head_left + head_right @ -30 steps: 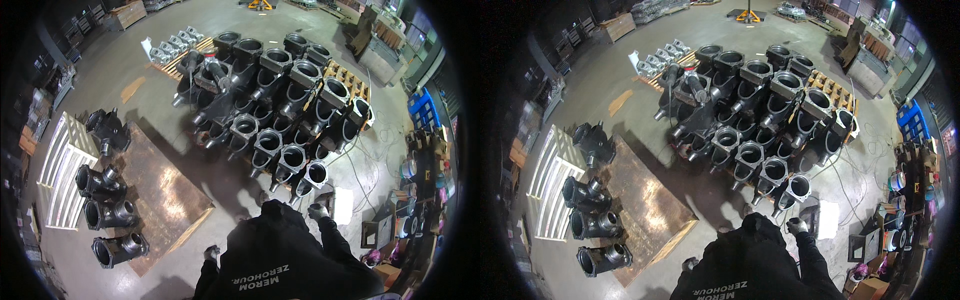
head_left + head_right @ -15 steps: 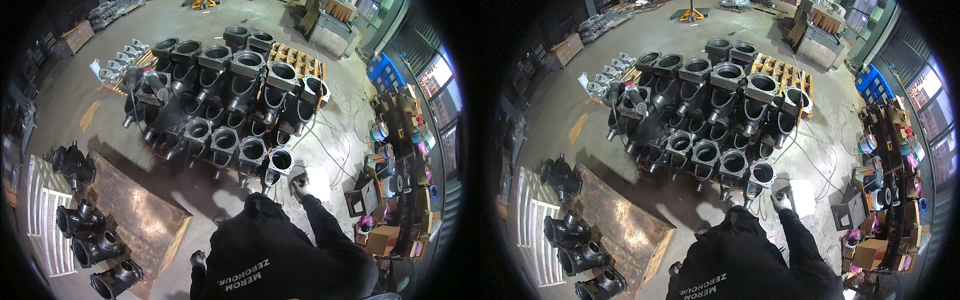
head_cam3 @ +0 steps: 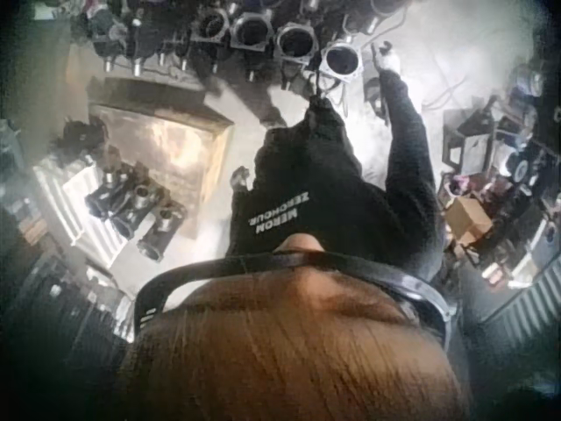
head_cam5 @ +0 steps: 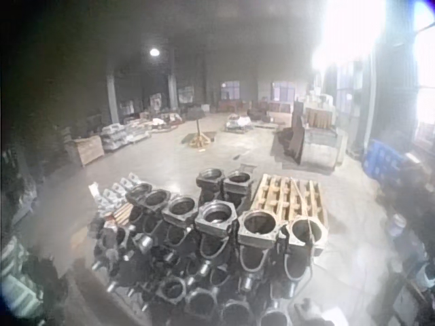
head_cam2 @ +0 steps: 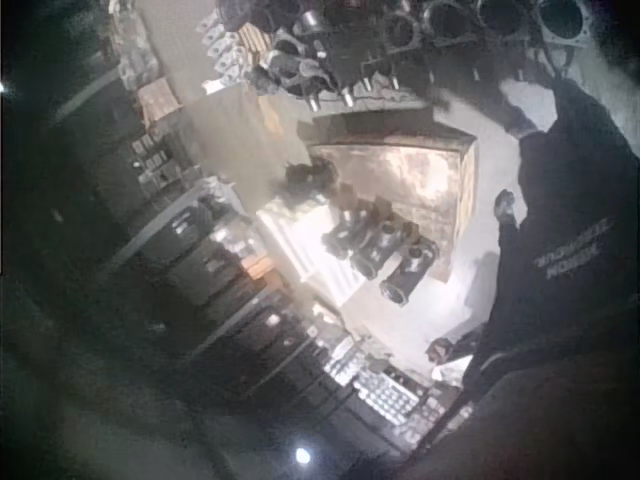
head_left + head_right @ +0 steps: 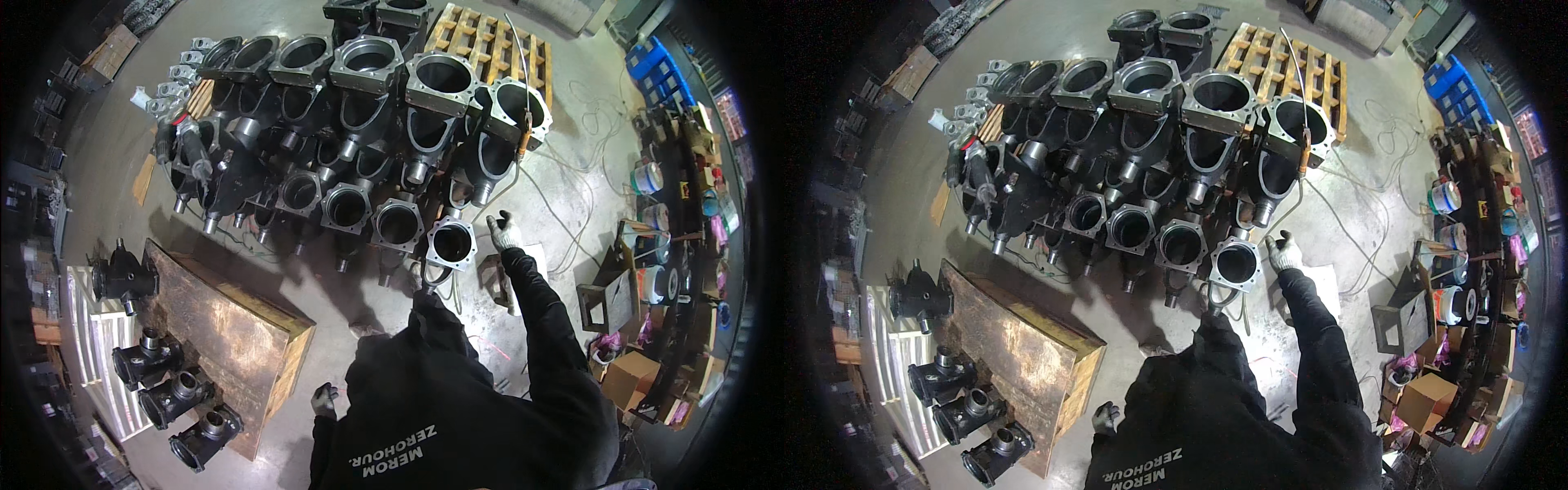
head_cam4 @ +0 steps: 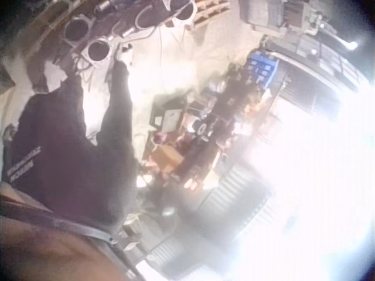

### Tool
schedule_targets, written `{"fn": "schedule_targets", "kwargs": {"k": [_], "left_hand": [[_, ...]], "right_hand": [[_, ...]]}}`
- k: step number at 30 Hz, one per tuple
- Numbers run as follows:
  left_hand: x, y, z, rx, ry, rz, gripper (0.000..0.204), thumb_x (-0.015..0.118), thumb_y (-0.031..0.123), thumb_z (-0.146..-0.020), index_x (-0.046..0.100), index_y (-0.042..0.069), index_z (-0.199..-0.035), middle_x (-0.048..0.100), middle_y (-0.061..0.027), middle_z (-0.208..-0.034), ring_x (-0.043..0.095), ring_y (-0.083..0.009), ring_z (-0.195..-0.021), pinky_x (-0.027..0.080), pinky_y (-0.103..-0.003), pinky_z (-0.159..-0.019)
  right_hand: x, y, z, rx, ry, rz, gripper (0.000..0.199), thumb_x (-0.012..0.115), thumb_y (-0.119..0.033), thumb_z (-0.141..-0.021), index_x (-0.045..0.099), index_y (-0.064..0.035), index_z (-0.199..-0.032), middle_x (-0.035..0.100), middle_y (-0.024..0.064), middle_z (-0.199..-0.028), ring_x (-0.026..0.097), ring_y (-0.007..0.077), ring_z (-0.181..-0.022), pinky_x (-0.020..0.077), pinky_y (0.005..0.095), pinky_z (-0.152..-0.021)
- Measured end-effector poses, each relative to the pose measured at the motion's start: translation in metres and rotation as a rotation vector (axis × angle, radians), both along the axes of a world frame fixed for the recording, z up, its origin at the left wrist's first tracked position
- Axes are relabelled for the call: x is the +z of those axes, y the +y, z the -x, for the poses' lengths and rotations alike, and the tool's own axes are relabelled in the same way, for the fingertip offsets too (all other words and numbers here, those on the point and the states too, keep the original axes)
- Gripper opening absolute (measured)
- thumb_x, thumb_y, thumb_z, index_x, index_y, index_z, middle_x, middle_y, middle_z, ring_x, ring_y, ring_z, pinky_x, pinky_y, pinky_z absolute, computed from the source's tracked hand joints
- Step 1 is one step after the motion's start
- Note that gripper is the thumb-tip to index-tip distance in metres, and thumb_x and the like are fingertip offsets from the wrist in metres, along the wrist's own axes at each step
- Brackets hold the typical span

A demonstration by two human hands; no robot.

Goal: The person uses an angle grinder to smooth the edges of black metal pipe fittings on a wooden workbench. They reposition the parts between grinding, then place finished pieces onto a nearby pallet with other similar parts.

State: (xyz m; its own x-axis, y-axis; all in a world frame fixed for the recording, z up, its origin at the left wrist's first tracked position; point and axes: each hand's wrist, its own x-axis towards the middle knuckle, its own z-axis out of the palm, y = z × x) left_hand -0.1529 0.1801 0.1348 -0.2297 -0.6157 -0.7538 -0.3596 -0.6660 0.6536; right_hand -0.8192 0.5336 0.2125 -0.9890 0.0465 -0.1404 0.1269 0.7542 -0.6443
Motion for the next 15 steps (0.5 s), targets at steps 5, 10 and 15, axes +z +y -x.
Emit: {"fn": "schedule_targets", "kwargs": {"k": [5, 10, 15], "left_hand": [[0.061, 0.045, 0.086, -0.126, -0.063, 0.042, 0.023, 0.066, 0.008, -0.095, 0.065, -0.008, -0.112, 0.071, -0.0156, -0.094, 0.070, -0.0243, -0.080, 0.059, -0.035, -0.068], [0.086, 0.076, 0.126, -0.224, -0.095, 0.094, 0.025, 0.064, 0.011, -0.097, 0.067, -0.005, -0.115, 0.071, -0.0144, -0.100, 0.069, -0.0209, -0.087, 0.057, -0.033, -0.077], [0.058, 0.085, 0.093, -0.123, 0.202, 0.023, 0.032, 0.067, 0.012, -0.093, 0.065, -0.008, -0.118, 0.071, -0.0164, -0.103, 0.070, -0.0255, -0.090, 0.058, -0.036, -0.077]], "right_hand": [[-0.062, 0.005, 0.015, 0.058, -0.252, -0.205, 0.062, 0.069, -0.049, -0.089, 0.058, -0.0025, -0.128, 0.074, 0.0192, -0.101, 0.071, 0.0340, -0.097, 0.0552, 0.0410, -0.087], [-0.099, 0.032, -0.030, 0.201, -0.362, -0.161, 0.059, 0.067, -0.050, -0.089, 0.060, -0.0023, -0.123, 0.072, 0.0207, -0.110, 0.069, 0.0365, -0.104, 0.0532, 0.0451, -0.090], [-0.105, 0.056, -0.080, 0.187, -0.440, -0.233, 0.059, 0.068, -0.053, -0.087, 0.061, -0.0047, -0.121, 0.072, 0.0194, -0.109, 0.068, 0.0375, -0.104, 0.0528, 0.0466, -0.090]]}}
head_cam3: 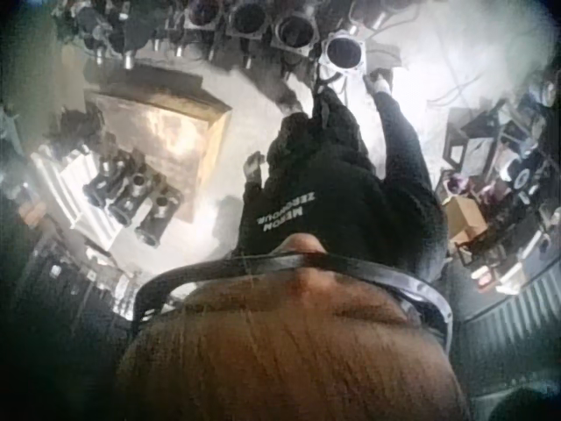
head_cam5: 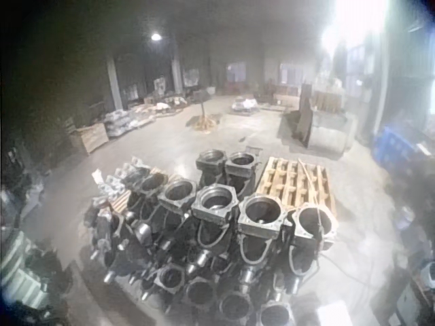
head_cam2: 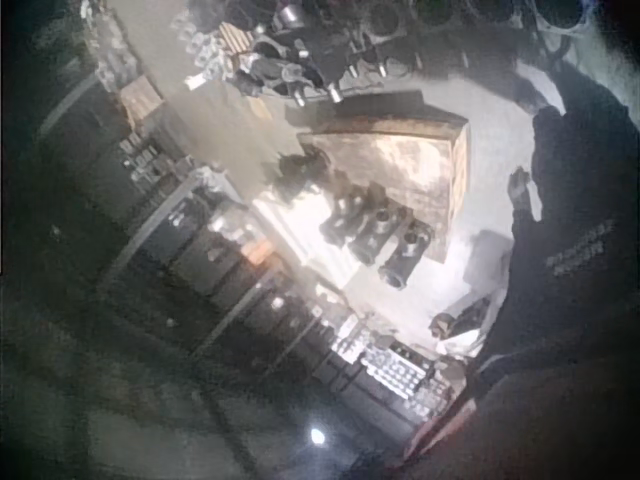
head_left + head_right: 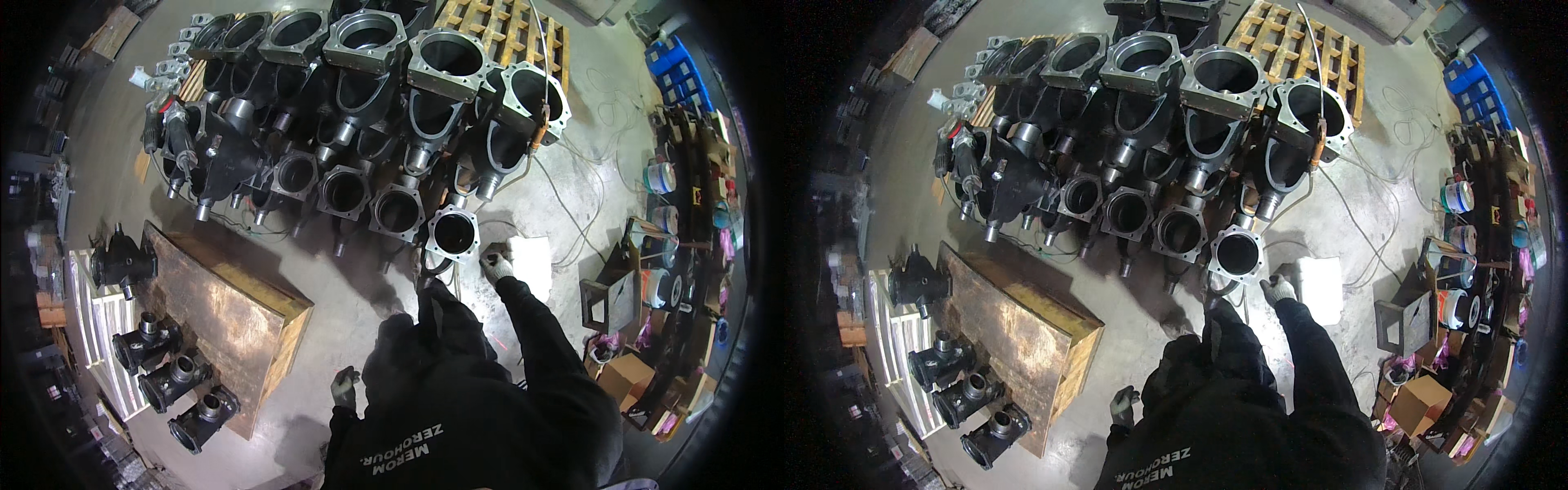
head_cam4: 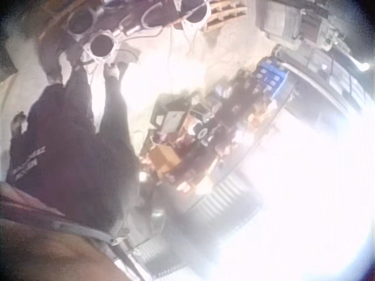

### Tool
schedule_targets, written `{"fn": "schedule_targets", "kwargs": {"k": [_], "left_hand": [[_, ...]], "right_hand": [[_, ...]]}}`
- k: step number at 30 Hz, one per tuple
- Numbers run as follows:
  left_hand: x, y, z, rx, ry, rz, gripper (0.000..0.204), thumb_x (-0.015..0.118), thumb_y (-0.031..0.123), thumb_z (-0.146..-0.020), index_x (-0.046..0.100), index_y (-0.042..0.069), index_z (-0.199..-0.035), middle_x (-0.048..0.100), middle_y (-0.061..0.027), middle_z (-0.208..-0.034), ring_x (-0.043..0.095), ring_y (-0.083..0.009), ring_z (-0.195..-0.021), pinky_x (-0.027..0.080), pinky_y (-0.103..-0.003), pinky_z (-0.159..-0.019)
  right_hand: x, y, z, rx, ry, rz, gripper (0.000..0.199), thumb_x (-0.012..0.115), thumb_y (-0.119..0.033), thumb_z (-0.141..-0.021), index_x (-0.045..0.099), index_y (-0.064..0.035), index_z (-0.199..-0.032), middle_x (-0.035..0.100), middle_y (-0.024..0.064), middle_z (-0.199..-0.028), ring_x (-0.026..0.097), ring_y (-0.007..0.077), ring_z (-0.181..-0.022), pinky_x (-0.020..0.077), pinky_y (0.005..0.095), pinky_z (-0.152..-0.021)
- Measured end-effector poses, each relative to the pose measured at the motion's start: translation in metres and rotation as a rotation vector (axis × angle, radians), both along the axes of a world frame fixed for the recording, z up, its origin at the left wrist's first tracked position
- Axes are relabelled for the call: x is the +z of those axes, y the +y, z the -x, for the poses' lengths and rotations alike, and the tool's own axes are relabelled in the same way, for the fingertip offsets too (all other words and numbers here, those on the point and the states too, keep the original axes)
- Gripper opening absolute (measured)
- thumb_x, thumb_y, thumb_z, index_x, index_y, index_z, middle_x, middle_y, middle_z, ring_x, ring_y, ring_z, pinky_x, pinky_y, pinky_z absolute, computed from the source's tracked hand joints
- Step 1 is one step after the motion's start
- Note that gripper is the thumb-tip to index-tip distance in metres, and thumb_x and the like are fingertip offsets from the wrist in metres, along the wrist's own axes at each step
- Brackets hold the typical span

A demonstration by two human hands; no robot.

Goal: The person uses an angle grinder to smooth the edges of black metal pipe fittings on a wooden workbench. They reposition the parts between grinding, then place finished pieces onto a nearby pallet with other similar parts.

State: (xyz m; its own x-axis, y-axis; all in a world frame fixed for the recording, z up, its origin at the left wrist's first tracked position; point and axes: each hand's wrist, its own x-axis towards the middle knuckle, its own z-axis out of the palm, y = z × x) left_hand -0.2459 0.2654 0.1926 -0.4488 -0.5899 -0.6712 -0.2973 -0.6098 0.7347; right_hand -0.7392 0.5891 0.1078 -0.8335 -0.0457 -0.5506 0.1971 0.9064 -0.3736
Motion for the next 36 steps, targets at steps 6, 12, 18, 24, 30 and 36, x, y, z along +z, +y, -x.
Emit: {"fn": "schedule_targets", "kwargs": {"k": [6, 12, 18, 24, 30, 36], "left_hand": [[-0.059, -0.012, -0.082, 0.047, -0.201, -0.132, 0.041, 0.071, 0.019, -0.088, 0.063, -0.007, -0.120, 0.069, -0.0177, -0.110, 0.068, -0.0333, -0.093, 0.056, -0.045, -0.079], [-0.093, -0.039, -0.107, 0.072, -0.377, -0.149, 0.015, 0.065, 0.008, -0.091, 0.068, -0.003, -0.101, 0.069, -0.0137, -0.085, 0.069, -0.0273, -0.072, 0.057, -0.039, -0.060], [-0.069, -0.061, -0.078, 0.135, -0.217, -0.010, 0.018, 0.068, 0.008, -0.089, 0.067, -0.004, -0.102, 0.070, -0.0151, -0.087, 0.068, -0.0242, -0.074, 0.058, -0.034, -0.061], [-0.052, -0.028, -0.056, 0.146, -0.277, 0.054, 0.022, 0.068, 0.009, -0.090, 0.067, -0.005, -0.106, 0.070, -0.0149, -0.088, 0.068, -0.0233, -0.074, 0.058, -0.034, -0.063], [-0.033, 0.061, -0.041, 0.104, -0.211, -0.024, 0.020, 0.068, 0.012, -0.094, 0.068, -0.003, -0.108, 0.071, -0.0112, -0.094, 0.069, -0.0201, -0.080, 0.058, -0.032, -0.068], [-0.024, 0.155, 0.019, 0.005, -0.332, 0.123, 0.023, 0.065, 0.014, -0.097, 0.069, -0.004, -0.111, 0.072, -0.0076, -0.097, 0.066, -0.0144, -0.083, 0.054, -0.030, -0.075]], "right_hand": [[0.007, 0.008, -0.061, -0.021, 0.008, 0.112, 0.056, 0.071, -0.048, -0.086, 0.063, -0.0050, -0.121, 0.073, 0.0196, -0.106, 0.069, 0.0357, -0.102, 0.0539, 0.0436, -0.090], [0.036, 0.014, -0.075, -0.102, 0.272, 0.196, 0.063, 0.071, -0.042, -0.088, 0.050, -0.0024, -0.132, 0.071, 0.0171, -0.104, 0.069, 0.0336, -0.094, 0.0541, 0.0443, -0.086], [0.089, 0.008, -0.012, -0.272, 0.402, 0.228, 0.071, 0.078, -0.035, -0.084, 0.047, 0.0021, -0.136, 0.069, 0.0189, -0.112, 0.068, 0.0312, -0.098, 0.0527, 0.0431, -0.090], [0.140, -0.027, 0.106, -0.216, 0.613, 0.146, 0.069, 0.070, -0.049, -0.087, 0.053, -0.0020, -0.134, 0.065, 0.0229, -0.123, 0.065, 0.0371, -0.112, 0.0512, 0.0438, -0.096], [0.077, -0.016, 0.193, 0.129, 0.349, 0.097, 0.066, 0.063, -0.058, -0.089, 0.060, -0.0042, -0.127, 0.071, 0.0222, -0.109, 0.067, 0.0410, -0.104, 0.0515, 0.0480, -0.092], [-0.042, 0.051, 0.157, 0.194, -0.128, 0.209, 0.052, 0.073, -0.038, -0.090, 0.060, 0.0053, -0.117, 0.066, 0.0162, -0.097, 0.060, 0.0211, -0.092, 0.0495, 0.0344, -0.085]]}}
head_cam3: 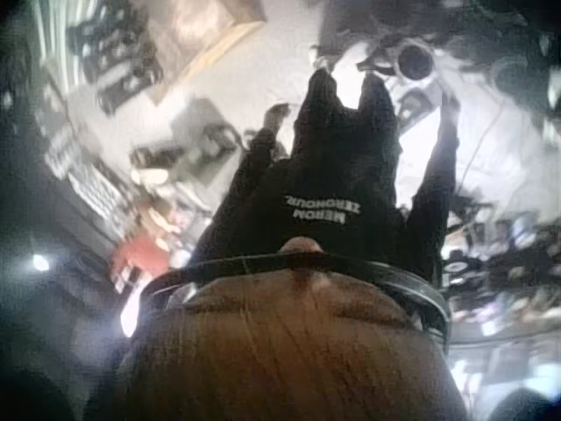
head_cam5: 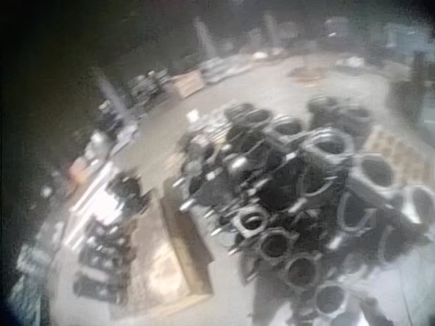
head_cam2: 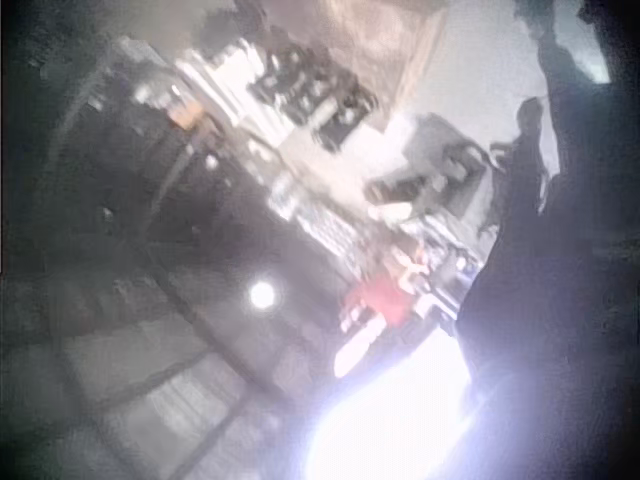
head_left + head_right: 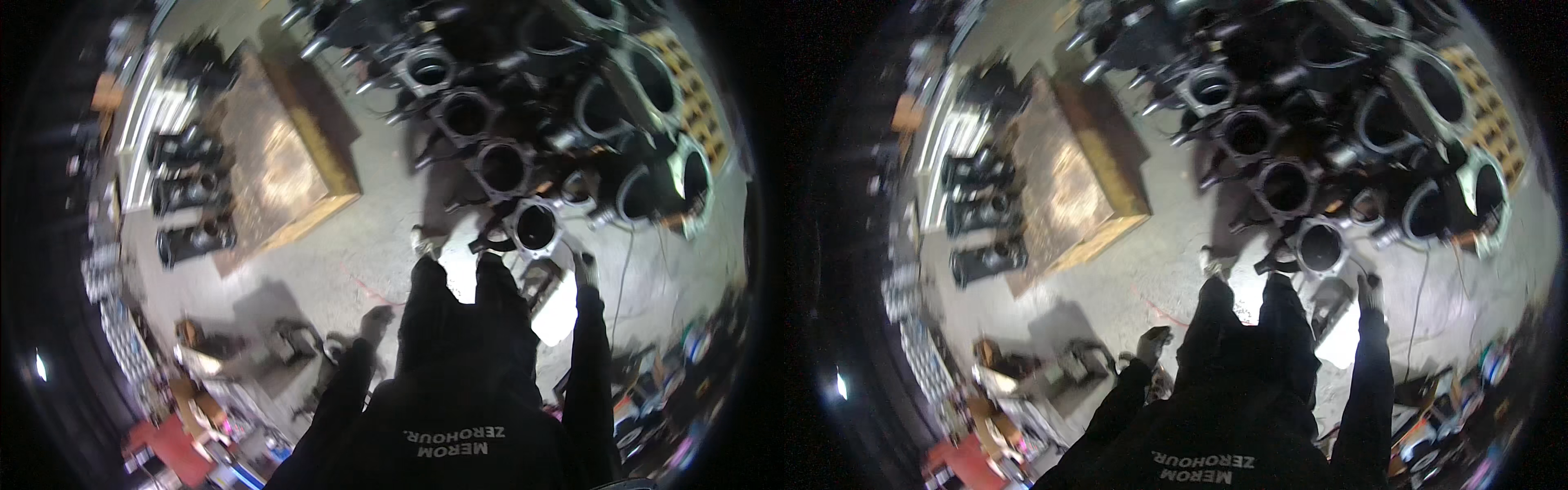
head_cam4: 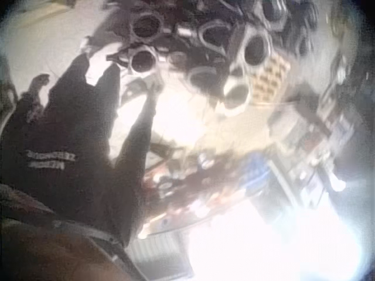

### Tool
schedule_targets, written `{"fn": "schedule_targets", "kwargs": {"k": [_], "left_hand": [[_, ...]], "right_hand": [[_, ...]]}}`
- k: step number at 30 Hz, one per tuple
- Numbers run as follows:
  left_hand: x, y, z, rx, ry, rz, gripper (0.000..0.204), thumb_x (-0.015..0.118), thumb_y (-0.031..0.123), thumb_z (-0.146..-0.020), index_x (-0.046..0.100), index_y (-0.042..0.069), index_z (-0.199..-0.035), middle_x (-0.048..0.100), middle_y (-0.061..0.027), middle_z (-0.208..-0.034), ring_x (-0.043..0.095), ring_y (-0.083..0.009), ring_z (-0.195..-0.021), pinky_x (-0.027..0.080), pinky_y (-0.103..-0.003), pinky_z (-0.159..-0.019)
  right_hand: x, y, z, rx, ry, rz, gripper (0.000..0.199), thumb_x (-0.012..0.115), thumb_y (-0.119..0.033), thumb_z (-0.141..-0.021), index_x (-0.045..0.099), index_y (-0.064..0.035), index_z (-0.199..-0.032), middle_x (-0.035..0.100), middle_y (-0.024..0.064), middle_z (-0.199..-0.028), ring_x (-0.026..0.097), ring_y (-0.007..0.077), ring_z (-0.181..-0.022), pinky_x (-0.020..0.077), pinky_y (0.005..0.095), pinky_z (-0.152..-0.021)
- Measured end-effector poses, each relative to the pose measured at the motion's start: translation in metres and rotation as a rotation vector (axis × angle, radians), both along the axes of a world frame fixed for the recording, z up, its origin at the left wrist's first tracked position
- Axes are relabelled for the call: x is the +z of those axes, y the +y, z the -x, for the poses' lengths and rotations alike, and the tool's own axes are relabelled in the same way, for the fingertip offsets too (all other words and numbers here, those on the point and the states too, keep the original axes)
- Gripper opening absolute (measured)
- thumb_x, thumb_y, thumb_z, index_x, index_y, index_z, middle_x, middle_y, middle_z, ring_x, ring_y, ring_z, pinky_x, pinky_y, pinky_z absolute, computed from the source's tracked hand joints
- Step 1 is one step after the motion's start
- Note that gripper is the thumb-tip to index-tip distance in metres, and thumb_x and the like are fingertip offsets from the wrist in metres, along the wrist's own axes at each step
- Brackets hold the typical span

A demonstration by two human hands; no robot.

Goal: The person uses an angle grinder to smooth the edges of black metal pipe fittings on a wooden workbench. They reposition the parts between grinding, then place finished pieces onto a nearby pallet with other similar parts.

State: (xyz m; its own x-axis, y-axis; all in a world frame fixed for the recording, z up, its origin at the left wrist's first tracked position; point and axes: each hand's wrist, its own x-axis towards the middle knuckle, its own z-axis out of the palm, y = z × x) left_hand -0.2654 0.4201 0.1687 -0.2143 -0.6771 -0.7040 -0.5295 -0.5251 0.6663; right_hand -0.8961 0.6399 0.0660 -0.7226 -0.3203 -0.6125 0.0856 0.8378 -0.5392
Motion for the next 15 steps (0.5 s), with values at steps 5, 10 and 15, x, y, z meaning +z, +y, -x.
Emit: {"fn": "schedule_targets", "kwargs": {"k": [5, 10, 15], "left_hand": [[0.006, 0.041, 0.062, 0.253, 0.102, -0.141, 0.022, 0.061, 0.015, -0.098, 0.070, -0.001, -0.110, 0.072, -0.0073, -0.099, 0.065, -0.0147, -0.088, 0.051, -0.029, -0.079], [-0.019, 0.060, 0.098, 0.133, -0.183, -0.299, 0.039, 0.068, 0.032, -0.093, 0.069, -0.002, -0.113, 0.073, -0.0139, -0.096, 0.067, -0.0199, -0.091, 0.052, -0.035, -0.080], [-0.155, 0.068, 0.141, -0.146, -0.283, -0.128, 0.041, 0.066, 0.040, -0.093, 0.070, 0.000, -0.101, 0.073, -0.0186, -0.096, 0.069, -0.0333, -0.093, 0.054, -0.042, -0.081]], "right_hand": [[-0.069, 0.071, -0.023, 0.352, 0.012, -0.373, 0.062, 0.075, -0.042, -0.085, 0.061, 0.0052, -0.124, 0.067, 0.0231, -0.122, 0.064, 0.0358, -0.114, 0.0490, 0.0439, -0.100], [-0.105, 0.059, -0.011, 0.106, -0.019, -0.265, 0.076, 0.081, -0.027, -0.085, 0.040, 0.0020, -0.142, 0.067, 0.0150, -0.113, 0.062, 0.0251, -0.102, 0.0504, 0.0394, -0.091], [-0.120, -0.015, -0.010, 0.220, 0.087, 0.174, 0.078, 0.088, -0.017, -0.078, 0.041, -0.0097, -0.140, 0.064, 0.0103, -0.120, 0.059, 0.0252, -0.107, 0.0510, 0.0388, -0.092]]}}
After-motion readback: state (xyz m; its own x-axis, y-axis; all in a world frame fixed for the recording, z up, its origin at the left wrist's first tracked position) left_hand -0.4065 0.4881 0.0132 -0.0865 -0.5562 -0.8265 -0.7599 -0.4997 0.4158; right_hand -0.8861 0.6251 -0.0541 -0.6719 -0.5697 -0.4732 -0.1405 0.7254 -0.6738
